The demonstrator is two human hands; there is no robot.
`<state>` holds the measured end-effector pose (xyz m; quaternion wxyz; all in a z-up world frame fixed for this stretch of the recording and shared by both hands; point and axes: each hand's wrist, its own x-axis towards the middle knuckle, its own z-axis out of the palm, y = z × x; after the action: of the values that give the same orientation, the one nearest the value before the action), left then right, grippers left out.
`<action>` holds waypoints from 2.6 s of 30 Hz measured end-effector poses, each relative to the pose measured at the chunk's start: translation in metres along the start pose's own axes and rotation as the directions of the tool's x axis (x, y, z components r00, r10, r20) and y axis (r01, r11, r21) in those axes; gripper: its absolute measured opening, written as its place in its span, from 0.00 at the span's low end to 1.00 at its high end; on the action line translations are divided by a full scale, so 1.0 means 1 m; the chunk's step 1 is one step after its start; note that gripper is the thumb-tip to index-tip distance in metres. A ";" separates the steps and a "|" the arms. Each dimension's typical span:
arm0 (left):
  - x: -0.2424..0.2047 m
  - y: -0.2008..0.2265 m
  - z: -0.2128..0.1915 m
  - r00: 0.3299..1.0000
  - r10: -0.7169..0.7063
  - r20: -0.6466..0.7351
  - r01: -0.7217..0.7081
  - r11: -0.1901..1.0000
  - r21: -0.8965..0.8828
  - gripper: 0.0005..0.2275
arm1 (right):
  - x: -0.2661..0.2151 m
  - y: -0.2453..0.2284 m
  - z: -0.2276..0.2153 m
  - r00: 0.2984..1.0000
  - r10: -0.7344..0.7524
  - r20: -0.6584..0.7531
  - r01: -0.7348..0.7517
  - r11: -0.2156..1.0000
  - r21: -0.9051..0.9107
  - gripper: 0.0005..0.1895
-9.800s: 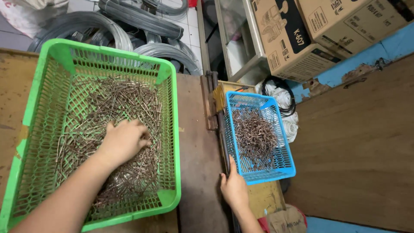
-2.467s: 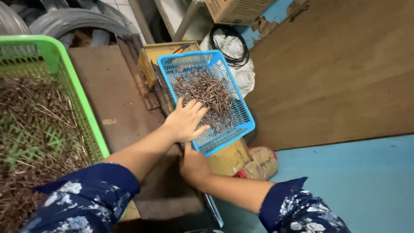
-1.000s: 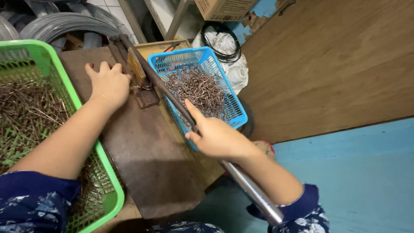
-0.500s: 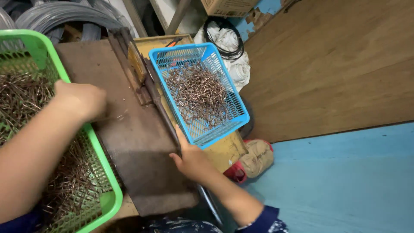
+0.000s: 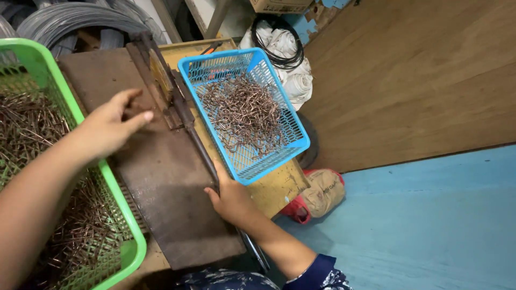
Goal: Processing small metal wire pieces using a manual jig and sorting them into baskets.
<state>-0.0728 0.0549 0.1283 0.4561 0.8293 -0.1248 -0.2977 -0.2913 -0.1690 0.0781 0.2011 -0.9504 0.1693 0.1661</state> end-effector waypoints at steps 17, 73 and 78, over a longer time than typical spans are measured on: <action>-0.066 -0.145 -0.009 0.937 0.049 -0.345 -0.046 0.999 0.015 0.18 | 0.021 0.039 0.030 0.993 -0.053 -0.103 0.058 0.997 0.051 0.45; -0.080 -0.146 -0.014 0.926 0.020 -0.376 0.107 0.944 0.312 0.12 | 0.036 0.029 0.038 0.981 0.017 -0.191 -0.061 0.972 -0.225 0.44; -0.080 -0.144 -0.016 0.913 0.013 -0.409 0.109 0.955 0.274 0.14 | 0.035 0.026 0.035 0.982 0.062 -0.176 -0.101 0.969 -0.224 0.44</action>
<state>-0.1358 0.1838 0.0457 0.3373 0.9338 -0.0492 -0.1087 -0.2788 -0.1846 0.0261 0.0668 -0.9702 0.2043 0.1122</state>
